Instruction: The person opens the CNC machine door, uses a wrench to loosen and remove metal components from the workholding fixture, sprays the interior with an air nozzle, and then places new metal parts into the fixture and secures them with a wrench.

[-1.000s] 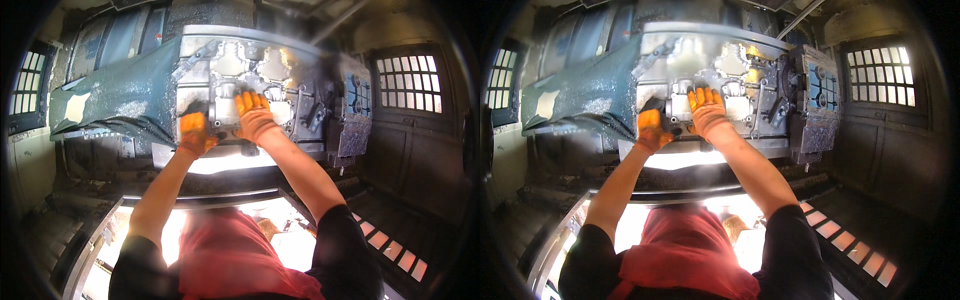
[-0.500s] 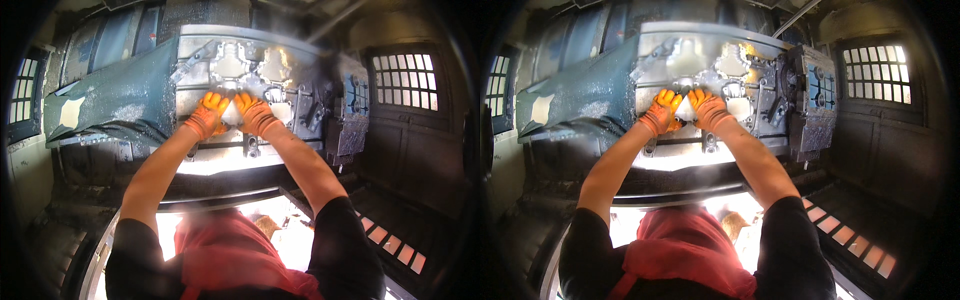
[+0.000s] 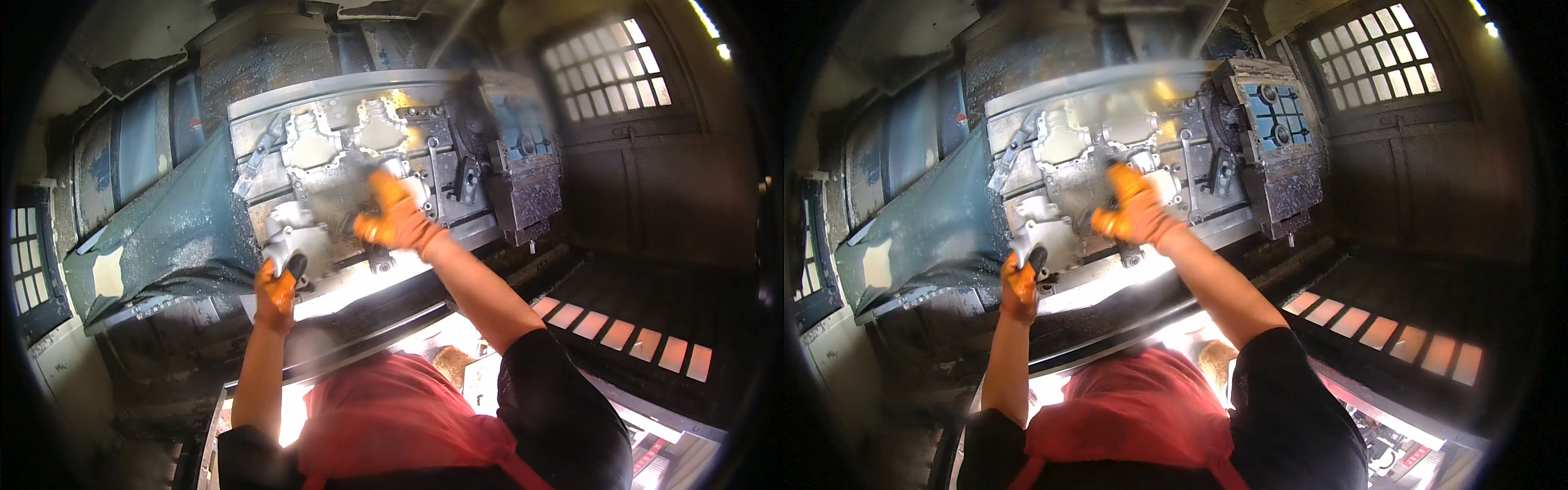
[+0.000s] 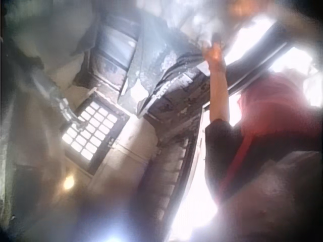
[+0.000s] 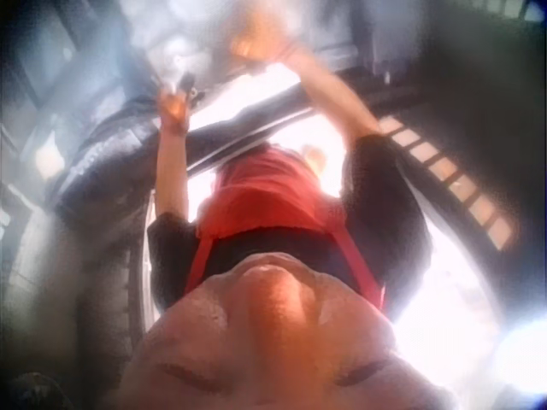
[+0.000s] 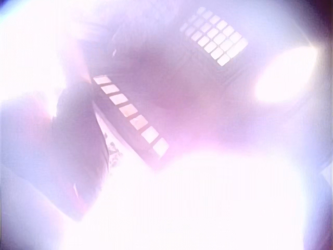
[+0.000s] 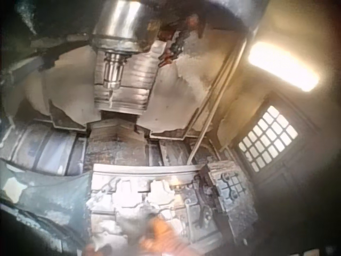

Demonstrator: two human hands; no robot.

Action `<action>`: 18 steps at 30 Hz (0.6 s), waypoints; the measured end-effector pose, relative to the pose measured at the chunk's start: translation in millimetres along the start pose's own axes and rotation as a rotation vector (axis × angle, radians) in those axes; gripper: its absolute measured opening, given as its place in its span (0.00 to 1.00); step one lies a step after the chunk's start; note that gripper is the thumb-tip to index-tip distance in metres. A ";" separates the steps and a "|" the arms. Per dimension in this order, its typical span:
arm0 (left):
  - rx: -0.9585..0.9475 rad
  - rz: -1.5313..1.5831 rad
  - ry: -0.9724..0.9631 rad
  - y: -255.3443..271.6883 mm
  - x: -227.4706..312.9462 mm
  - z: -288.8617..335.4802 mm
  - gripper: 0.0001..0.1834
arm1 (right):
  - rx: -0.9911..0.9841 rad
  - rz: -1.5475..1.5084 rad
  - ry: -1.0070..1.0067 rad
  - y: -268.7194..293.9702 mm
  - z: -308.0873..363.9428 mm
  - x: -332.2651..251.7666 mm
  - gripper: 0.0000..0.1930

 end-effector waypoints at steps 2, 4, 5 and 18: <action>0.064 -0.316 -0.289 31.6 13.0 10.4 0.08 | 0.166 0.502 -0.676 52.6 -2.9 44.2 0.61; 0.252 -0.910 -0.630 62.7 32.8 23.8 0.12 | -0.013 0.530 -0.978 52.2 2.9 80.8 0.62; 0.363 -1.206 -0.773 75.5 40.7 27.5 0.14 | 0.013 0.487 -1.030 44.3 5.2 98.5 0.61; 0.435 0.181 0.081 214.2 -20.8 74.1 0.08 | 0.369 0.585 -0.804 69.9 37.4 30.6 0.56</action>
Point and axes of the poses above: each hand's wrist, its own z-axis away from the middle knuckle, its own y-axis out of the back of the hand, x = y × z, the point moved 6 cm from there along -z, towards the middle knuckle, and after that the axes turned 13 degrees about -z, right-handed, at the moved point
